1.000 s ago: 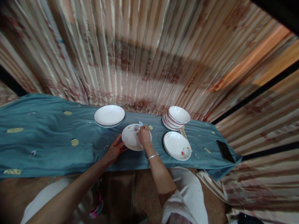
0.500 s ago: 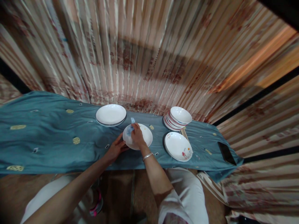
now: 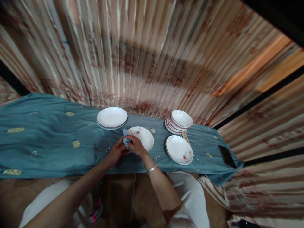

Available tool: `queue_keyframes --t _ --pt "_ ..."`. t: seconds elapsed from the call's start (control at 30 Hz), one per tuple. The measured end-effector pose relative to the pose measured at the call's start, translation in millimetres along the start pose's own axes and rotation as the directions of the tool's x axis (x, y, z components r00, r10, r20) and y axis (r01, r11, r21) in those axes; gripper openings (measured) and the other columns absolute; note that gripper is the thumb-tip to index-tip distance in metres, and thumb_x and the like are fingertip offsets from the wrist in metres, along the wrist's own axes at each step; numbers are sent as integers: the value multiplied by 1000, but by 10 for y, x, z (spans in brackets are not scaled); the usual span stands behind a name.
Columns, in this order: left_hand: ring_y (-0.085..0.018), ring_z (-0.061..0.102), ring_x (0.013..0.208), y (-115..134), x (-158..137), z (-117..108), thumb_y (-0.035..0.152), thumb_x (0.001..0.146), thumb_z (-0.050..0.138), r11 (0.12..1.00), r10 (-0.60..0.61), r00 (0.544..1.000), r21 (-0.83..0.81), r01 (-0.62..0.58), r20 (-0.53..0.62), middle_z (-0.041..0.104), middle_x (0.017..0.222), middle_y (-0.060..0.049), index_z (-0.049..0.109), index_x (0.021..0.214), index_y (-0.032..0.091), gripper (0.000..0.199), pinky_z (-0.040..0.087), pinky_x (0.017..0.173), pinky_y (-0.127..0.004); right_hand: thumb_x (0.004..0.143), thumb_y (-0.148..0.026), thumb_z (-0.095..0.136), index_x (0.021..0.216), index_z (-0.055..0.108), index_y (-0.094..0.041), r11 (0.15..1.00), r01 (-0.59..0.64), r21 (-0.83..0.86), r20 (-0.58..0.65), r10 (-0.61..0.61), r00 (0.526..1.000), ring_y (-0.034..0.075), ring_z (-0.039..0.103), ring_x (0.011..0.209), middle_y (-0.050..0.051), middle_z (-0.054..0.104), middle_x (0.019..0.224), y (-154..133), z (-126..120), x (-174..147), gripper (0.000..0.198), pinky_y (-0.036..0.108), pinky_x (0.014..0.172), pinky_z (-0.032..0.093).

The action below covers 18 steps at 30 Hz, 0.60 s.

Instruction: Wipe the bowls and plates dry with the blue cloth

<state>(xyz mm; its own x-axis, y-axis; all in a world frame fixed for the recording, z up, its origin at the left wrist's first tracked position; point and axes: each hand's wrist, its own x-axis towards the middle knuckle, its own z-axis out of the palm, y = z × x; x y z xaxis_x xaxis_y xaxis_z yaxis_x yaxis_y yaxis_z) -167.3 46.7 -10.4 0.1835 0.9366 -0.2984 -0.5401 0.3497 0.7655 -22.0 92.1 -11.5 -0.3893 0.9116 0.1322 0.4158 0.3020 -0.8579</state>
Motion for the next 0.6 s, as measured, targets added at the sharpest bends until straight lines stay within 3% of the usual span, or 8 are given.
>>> queue_keyframes --t 0.23,0.43,0.6 --pt "-15 69 66 89 -42 87 10 72 63 998 -60 998 -5 60 -14 72 80 0 51 139 21 69 59 65 -28 76 -10 52 104 72 -18 993 -120 -5 173 119 978 18 64 89 2 72 96 -135 -193 -195 36 29 86 49" --pt "-19 71 75 53 -40 56 20 74 72 999 -16 1000 44 16 8 74 85 -3 41 148 21 80 61 71 -34 76 -8 52 104 74 -17 972 -154 -177 242 195 951 16 63 79 1 72 89 -217 -422 -425 37 25 75 48" --pt "-23 71 86 1 -13 5 22 74 74 998 2 1000 61 -3 13 73 93 -6 37 151 21 86 61 77 -39 78 -10 57 99 76 -19 927 -121 -355 207 204 957 21 66 93 3 75 101 -281 -578 -609 30 30 86 49"
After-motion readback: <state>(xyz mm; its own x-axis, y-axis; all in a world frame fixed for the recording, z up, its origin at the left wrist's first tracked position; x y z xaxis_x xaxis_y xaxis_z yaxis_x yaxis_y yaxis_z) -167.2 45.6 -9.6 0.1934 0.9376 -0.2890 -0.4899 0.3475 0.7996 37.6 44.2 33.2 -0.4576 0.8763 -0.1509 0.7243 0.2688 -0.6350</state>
